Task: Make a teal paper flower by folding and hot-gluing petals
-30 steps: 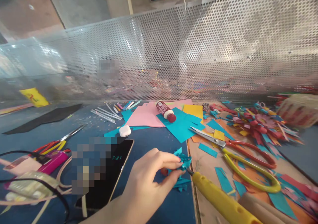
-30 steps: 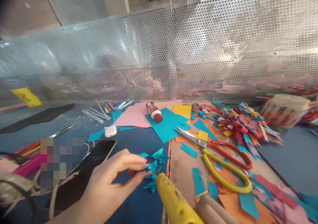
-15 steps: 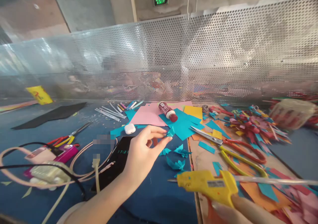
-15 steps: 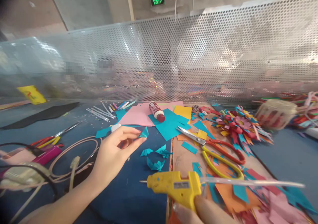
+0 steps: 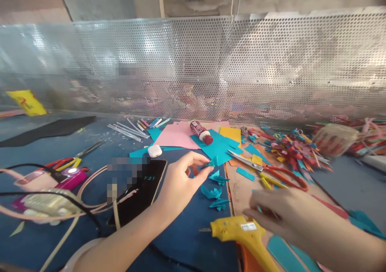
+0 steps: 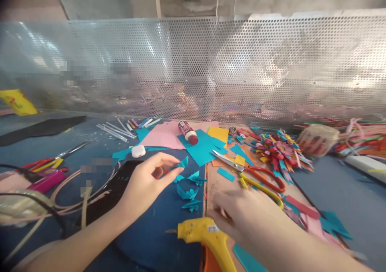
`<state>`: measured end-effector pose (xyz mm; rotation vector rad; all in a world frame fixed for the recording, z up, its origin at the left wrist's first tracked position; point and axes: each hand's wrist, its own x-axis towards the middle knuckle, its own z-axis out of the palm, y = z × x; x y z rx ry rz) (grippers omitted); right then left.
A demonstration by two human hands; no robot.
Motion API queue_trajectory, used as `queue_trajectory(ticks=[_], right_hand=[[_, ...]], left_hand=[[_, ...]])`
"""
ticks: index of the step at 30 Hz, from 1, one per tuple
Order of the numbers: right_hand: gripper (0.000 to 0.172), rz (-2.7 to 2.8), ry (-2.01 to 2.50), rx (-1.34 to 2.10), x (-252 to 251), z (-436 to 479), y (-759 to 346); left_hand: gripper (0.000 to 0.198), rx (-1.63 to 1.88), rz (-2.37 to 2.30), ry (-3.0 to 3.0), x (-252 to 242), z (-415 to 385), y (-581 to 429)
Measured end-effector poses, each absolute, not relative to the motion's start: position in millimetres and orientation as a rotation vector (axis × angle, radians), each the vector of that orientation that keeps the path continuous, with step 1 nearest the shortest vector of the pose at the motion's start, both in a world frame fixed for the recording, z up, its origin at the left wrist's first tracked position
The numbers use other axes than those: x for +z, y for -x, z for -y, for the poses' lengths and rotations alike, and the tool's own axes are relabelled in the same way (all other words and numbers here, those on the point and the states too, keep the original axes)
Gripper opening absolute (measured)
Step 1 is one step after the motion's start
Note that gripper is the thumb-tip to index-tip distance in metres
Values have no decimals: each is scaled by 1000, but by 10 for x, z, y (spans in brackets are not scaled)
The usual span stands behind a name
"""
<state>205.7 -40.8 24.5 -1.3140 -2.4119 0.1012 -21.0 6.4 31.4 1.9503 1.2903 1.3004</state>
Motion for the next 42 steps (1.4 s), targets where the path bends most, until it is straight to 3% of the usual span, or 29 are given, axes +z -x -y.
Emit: queue_trajectory(ticks=[5,10,14,19,21,24,33,37,42], right_hand=[[8,2778,1047,7,273,31,-1797],[18,2816,1008,0,70,-63,-1807],[14,2588,1116,368,121,-106,-1857],[12,2139,1308,1192,306,-54,-1891],[9,2041,1268,1351,316,-13,-1883],[2,1963,1270,1205,250,38,-1846],[15,2085,1312,521,292,253,-1597],[15,1999,1241,593,321,319,-1616],[42,1971,1230,622,244,320,-1662]], left_hand=[[9,1237,-1277,-1961,318,-47,200],[11,1248,-1267,-1888,315,-58,215],[19,1186,-1176,-1659,321,-84,221],[23,1065,-1046,-1372,354,-76,204],[24,1063,-1035,-1360,361,-61,196],[25,1086,-1055,-1404,362,-37,183],[20,1077,-987,-1390,326,17,144],[18,1088,-964,-1393,313,16,149],[18,1102,-936,-1371,313,25,142]])
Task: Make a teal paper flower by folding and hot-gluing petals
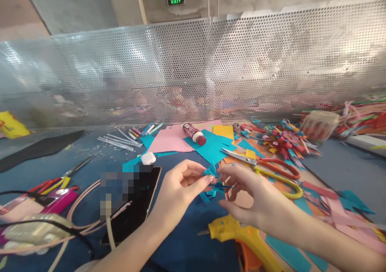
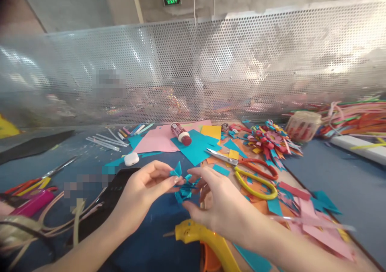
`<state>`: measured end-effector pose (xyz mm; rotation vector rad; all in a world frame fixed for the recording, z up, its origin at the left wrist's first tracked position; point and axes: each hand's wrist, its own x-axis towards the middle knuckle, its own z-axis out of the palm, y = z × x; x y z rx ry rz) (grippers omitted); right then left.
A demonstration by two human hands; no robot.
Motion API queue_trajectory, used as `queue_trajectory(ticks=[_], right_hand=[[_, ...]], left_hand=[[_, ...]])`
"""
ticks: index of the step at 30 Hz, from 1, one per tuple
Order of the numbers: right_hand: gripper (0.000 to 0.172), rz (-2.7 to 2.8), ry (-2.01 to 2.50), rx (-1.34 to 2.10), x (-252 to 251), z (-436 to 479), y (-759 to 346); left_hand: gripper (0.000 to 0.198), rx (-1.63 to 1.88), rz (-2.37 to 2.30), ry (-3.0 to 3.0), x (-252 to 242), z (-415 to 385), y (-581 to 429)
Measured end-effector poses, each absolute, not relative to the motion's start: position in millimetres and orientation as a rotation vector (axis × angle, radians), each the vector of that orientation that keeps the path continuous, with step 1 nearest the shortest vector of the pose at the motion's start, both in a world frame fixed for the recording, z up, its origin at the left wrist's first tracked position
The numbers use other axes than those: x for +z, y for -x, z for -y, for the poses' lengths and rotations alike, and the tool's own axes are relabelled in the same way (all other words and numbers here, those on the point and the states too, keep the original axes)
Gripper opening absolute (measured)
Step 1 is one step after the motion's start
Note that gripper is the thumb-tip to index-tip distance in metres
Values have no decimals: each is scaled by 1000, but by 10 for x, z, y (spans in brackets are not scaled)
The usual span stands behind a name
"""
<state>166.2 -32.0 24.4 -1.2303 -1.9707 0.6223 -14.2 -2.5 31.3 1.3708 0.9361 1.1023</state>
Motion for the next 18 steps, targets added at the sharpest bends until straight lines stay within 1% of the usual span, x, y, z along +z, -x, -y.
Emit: queue_trajectory(ticks=[2,4,6,8,14,18], right_hand=[[38,2003,1248,502,205,301,-1652],[27,2015,1235,409,172,285,-1638],[18,1994,1190,362,148,278,-1632],[14,1975,1140,328,132,279,-1634],[10,1972,1013,169,78,281,-1644],[16,2012,1053,104,25,284,-1642]], left_hand=[[18,1091,-931,-1368,314,26,142],[18,1080,-932,-1376,314,23,144],[18,1078,-933,-1385,312,19,147],[17,1078,-931,-1388,310,19,148],[16,1040,-921,-1357,308,26,138],[16,1015,-938,-1335,300,28,135]])
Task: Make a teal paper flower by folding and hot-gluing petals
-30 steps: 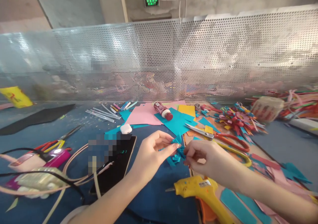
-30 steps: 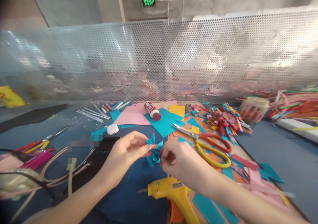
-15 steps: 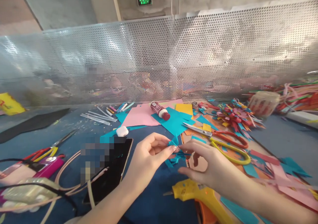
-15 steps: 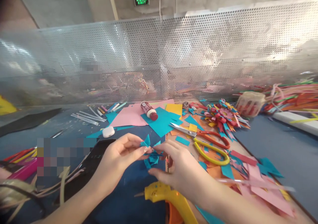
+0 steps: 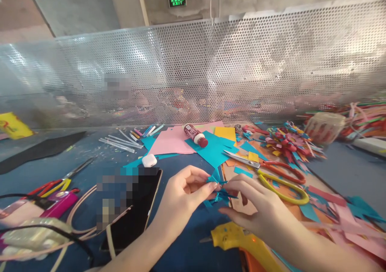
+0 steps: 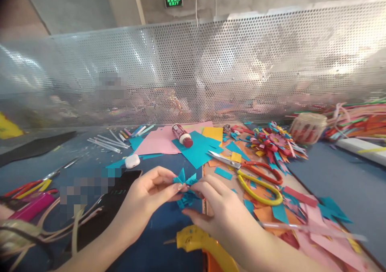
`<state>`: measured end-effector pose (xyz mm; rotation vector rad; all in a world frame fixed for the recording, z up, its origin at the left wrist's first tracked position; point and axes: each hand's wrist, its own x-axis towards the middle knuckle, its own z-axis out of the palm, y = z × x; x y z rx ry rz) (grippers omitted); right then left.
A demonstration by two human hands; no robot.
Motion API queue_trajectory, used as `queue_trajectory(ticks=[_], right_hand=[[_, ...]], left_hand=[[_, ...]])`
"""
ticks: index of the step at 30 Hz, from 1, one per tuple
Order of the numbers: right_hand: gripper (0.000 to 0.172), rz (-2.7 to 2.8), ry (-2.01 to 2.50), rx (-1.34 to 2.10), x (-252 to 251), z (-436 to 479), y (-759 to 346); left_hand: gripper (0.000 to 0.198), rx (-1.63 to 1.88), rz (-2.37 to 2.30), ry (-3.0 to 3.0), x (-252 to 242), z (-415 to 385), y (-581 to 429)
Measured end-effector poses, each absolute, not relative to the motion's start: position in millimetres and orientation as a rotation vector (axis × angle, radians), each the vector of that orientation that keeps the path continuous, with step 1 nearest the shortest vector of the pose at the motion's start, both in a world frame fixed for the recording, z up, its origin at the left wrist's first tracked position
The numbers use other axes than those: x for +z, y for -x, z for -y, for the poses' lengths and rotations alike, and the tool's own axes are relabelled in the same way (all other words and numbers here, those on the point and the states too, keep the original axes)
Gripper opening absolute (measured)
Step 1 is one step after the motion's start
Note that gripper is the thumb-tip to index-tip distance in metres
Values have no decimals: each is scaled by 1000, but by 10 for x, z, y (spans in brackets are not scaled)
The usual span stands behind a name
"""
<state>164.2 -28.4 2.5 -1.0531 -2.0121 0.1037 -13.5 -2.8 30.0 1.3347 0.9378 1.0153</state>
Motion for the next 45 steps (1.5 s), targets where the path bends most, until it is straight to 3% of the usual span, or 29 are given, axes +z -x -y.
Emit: queue_trajectory(ticks=[7,11,22,45], right_hand=[[9,1928,1062,65,-4,291,-1603],[5,1907,1072,211,23,295,-1594],[28,1606,1325,726,212,321,-1650],[34,1599,1400,668,148,351,-1590]], left_hand=[[16,977,-981,-1334,322,62,98],[15,969,-1016,-1368,325,84,90],[16,1028,-1061,-1386,293,-12,138],[23,964,-1104,-1653,230,67,113]])
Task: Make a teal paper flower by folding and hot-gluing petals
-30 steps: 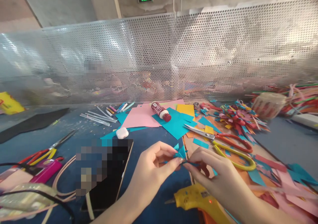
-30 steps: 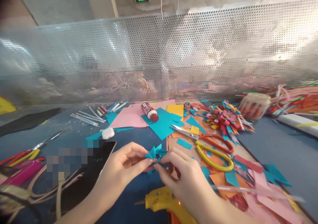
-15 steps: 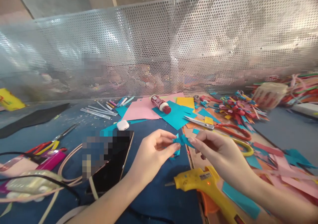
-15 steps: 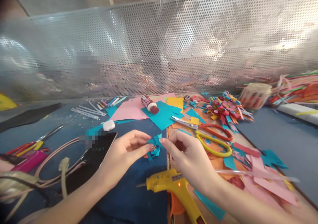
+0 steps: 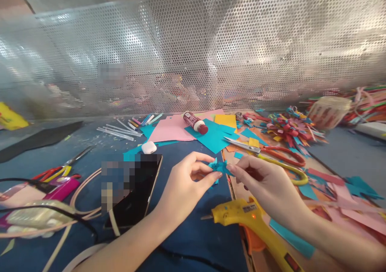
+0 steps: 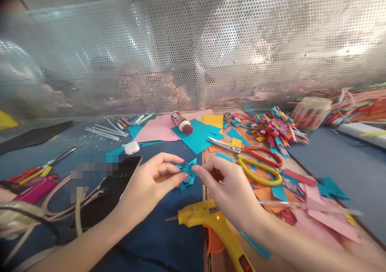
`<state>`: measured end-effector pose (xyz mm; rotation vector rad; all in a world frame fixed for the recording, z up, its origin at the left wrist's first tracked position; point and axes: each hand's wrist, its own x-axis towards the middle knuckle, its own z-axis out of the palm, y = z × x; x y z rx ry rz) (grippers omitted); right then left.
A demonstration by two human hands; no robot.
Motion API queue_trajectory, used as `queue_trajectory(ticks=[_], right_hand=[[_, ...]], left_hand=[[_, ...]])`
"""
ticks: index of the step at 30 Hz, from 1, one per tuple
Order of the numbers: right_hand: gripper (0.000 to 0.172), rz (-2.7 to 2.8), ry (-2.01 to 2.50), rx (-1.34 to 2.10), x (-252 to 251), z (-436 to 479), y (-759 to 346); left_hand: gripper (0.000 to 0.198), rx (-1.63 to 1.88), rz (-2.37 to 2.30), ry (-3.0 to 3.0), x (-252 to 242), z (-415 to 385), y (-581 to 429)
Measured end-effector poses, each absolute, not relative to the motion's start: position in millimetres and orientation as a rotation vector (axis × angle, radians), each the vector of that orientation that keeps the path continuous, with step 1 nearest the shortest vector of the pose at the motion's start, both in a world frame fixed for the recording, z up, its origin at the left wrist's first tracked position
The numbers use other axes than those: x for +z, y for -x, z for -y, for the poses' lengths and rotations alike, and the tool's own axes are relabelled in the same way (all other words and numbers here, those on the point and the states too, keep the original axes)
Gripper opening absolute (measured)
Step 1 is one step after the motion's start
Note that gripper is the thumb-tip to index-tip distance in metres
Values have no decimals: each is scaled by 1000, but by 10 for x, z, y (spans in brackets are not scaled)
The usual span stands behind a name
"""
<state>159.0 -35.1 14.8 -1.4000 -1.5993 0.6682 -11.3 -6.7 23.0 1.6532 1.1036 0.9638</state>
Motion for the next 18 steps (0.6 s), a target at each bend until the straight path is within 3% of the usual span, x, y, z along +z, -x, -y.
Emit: queue_trajectory(ticks=[18], right_hand=[[33,1622,1411,565,101,356,-1542]], left_hand=[[26,936,-1084,-1567,240,60,121]])
